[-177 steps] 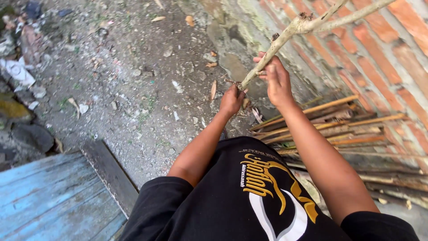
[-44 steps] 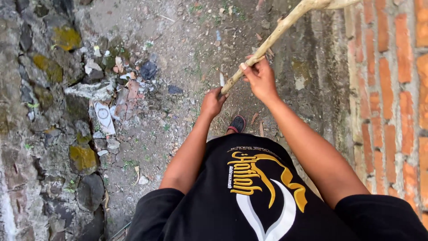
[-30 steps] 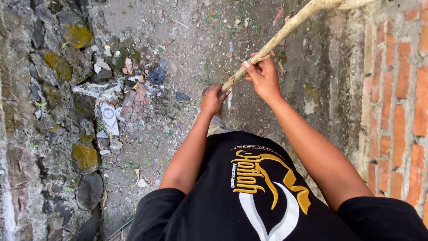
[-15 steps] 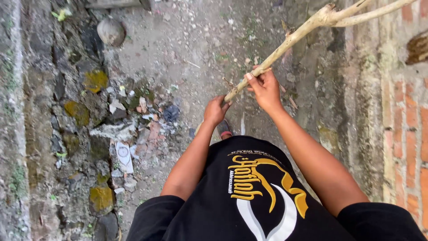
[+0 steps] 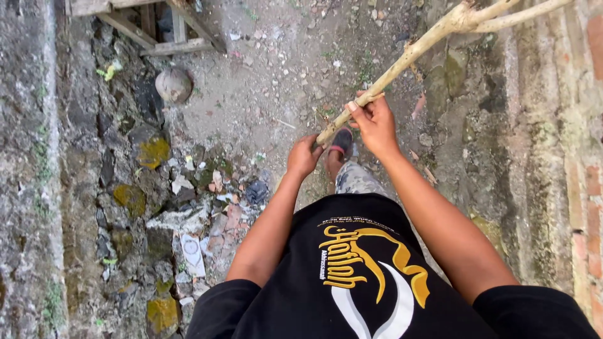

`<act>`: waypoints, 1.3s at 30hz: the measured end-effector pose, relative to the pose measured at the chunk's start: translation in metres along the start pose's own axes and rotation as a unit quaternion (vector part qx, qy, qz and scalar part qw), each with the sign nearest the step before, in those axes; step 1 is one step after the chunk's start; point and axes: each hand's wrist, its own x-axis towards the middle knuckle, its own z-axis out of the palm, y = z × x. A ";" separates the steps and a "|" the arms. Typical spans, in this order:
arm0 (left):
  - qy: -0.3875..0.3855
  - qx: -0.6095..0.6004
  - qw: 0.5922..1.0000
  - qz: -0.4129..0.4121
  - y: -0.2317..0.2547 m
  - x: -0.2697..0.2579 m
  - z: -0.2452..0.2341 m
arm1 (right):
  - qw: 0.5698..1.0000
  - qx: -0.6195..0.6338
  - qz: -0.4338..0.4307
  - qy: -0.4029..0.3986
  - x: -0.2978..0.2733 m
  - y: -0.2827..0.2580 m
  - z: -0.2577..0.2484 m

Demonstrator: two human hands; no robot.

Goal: Picking up and organizing wooden sticks against a wall.

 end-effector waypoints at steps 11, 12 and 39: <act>-0.031 0.011 0.998 -0.051 -0.008 0.201 -0.029 | 1.000 0.007 0.024 -0.002 0.203 0.001 -0.001; -0.030 0.012 0.998 -0.046 -0.010 0.214 -0.030 | 0.999 0.014 0.039 -0.003 0.218 0.002 -0.001; -0.036 -0.025 0.998 -0.035 0.015 0.636 -0.042 | 0.998 0.017 0.067 0.012 0.627 -0.006 -0.062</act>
